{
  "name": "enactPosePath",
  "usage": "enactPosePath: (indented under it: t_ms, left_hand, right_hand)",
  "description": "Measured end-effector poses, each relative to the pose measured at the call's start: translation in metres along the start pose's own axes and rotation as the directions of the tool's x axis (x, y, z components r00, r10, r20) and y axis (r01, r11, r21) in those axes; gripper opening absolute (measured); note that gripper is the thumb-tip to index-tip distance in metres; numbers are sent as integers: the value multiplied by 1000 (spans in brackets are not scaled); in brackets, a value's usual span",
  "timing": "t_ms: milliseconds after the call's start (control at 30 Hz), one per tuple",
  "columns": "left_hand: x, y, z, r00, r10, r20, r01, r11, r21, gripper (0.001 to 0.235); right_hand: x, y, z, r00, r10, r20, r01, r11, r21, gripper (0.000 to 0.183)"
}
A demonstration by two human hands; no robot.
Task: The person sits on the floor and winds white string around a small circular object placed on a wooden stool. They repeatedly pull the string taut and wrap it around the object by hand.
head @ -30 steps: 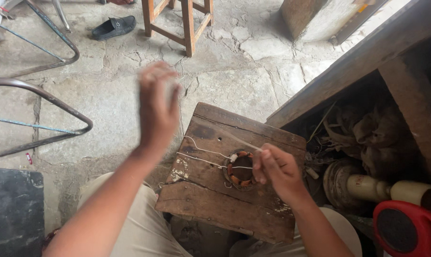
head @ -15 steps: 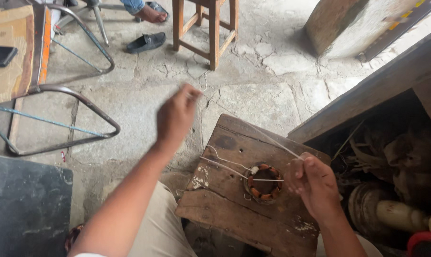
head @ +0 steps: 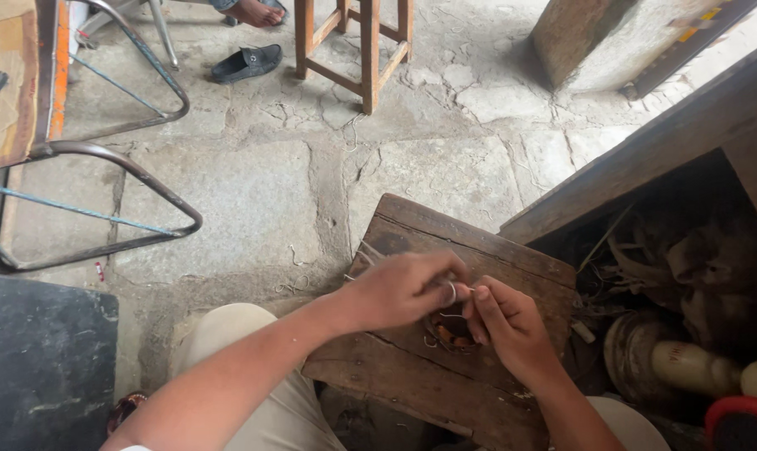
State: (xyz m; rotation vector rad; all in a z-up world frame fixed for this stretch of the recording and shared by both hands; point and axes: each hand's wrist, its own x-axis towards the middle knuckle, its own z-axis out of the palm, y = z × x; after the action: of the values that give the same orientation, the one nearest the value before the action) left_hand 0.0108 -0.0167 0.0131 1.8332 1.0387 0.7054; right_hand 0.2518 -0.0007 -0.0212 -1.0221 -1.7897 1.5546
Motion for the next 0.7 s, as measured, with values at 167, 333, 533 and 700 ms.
enactPosePath:
  t_ms: [167, 333, 533, 700]
  left_hand:
    - [2, -22, -25, 986, -37, -161, -13, 953, -303, 15]
    - [-12, -61, -77, 828, -338, -448, -6, 793, -609, 20]
    - [-24, -71, -112, 681, -288, -673, -330, 700, -633, 33]
    - [-32, -82, -131, 613, -311, -726, -368, 701, -611, 33]
  right_hand:
    - [3, -21, 5, 998, -3, -57, 3, 1000, 6, 21]
    - [13, -76, 5, 963, -235, -135, 220, 969, -114, 79]
    - [52, -183, -26, 917, -362, -169, 358, 932, -54, 100]
    - [77, -221, -43, 933, -359, -26, 359, 933, 20, 81]
